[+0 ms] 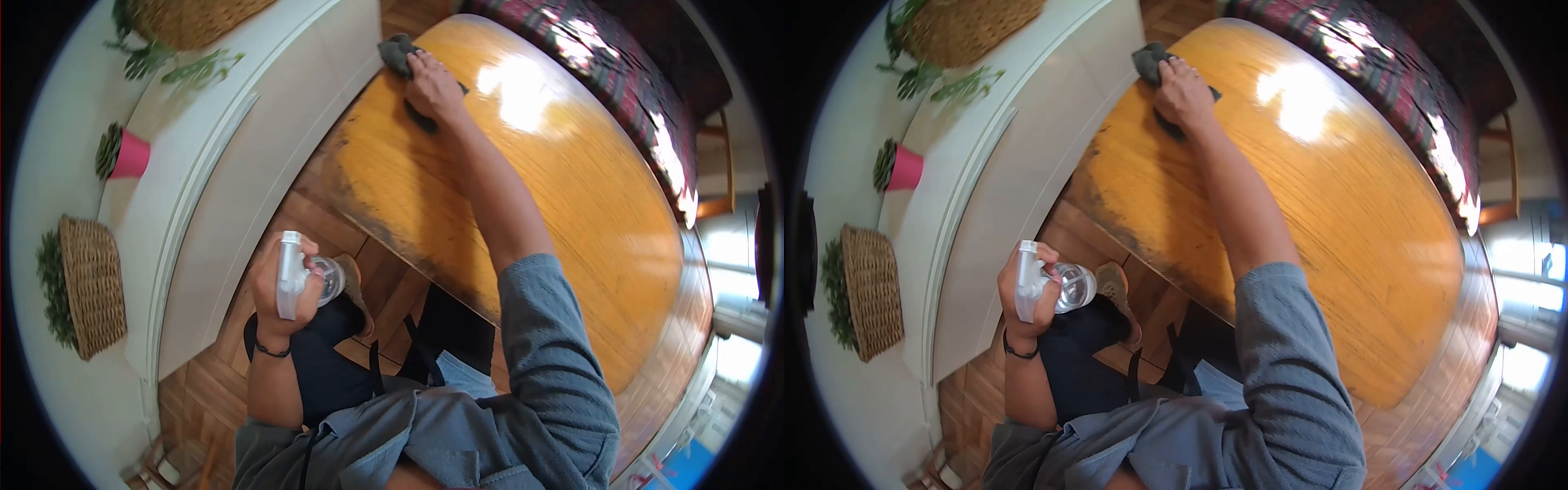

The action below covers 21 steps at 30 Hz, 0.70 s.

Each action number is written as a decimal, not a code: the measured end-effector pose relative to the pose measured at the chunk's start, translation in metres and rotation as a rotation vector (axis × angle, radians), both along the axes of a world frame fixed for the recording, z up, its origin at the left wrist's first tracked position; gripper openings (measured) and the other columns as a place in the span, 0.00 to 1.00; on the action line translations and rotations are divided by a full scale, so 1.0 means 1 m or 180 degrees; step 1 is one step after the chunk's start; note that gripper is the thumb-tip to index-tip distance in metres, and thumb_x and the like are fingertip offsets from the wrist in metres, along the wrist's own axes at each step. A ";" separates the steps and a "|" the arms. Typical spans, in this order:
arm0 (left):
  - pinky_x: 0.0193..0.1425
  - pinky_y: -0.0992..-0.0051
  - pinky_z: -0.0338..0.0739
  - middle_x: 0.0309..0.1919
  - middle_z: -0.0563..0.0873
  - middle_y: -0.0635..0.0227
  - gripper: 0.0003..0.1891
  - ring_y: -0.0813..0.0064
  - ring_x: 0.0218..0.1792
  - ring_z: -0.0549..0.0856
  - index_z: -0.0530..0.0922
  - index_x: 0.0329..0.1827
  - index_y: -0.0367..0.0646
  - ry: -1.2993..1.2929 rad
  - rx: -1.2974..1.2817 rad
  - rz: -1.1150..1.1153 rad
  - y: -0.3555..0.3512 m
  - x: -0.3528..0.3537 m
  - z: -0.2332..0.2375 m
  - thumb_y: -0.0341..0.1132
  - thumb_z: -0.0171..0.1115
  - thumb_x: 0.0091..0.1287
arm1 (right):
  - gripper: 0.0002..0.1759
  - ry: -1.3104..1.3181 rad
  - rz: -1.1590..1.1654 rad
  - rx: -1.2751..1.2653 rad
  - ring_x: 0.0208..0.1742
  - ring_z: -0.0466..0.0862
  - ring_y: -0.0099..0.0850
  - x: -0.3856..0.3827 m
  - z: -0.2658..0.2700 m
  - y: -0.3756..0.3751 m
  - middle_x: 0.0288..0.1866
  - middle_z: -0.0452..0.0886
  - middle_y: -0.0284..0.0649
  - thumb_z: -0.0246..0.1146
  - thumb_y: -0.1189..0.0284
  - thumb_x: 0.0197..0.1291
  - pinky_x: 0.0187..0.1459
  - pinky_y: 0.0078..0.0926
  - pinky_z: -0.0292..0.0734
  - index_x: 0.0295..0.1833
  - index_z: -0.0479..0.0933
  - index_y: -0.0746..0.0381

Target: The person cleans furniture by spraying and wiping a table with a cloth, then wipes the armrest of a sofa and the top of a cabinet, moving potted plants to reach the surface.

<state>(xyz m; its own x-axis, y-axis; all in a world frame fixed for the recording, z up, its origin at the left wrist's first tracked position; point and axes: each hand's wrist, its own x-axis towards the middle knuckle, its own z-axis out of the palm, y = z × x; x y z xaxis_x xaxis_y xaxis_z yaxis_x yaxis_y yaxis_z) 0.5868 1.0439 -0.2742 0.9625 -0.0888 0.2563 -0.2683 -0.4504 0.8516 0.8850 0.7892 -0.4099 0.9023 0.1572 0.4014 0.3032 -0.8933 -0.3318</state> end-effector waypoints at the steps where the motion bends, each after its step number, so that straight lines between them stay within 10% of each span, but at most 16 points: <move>1: 0.38 0.77 0.76 0.38 0.81 0.59 0.11 0.76 0.33 0.79 0.77 0.40 0.33 0.0041 -0.0103 -0.0057 -0.005 0.002 -0.001 0.21 0.58 0.53 | 0.29 0.0105 -0.0112 -0.0024 0.77 0.67 0.46 -0.008 -0.001 -0.014 0.75 0.69 0.53 0.53 0.67 0.65 0.77 0.42 0.59 0.71 0.69 0.65; 12: 0.46 0.74 0.74 0.40 0.79 0.60 0.12 0.73 0.36 0.78 0.77 0.42 0.36 0.0164 -0.0023 -0.0328 -0.044 -0.006 -0.003 0.22 0.56 0.54 | 0.28 0.0075 -0.3131 -0.0104 0.70 0.74 0.48 -0.262 -0.010 -0.423 0.70 0.73 0.52 0.49 0.67 0.63 0.69 0.45 0.69 0.68 0.72 0.64; 21: 0.49 0.72 0.77 0.43 0.77 0.56 0.11 0.69 0.43 0.78 0.76 0.42 0.34 0.0251 -0.0120 -0.0140 -0.020 -0.012 -0.027 0.21 0.55 0.55 | 0.33 0.1002 -0.4562 -0.0129 0.76 0.67 0.45 -0.365 -0.008 -0.559 0.78 0.66 0.45 0.47 0.61 0.65 0.74 0.46 0.63 0.76 0.66 0.58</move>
<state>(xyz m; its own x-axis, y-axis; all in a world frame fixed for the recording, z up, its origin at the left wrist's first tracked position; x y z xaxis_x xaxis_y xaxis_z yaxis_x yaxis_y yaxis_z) 0.5751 1.0237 -0.3017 0.9752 -0.1232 0.1839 -0.2186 -0.4067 0.8870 0.5196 0.2302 -0.4174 0.3406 -0.9228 0.1799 -0.9102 -0.3716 -0.1829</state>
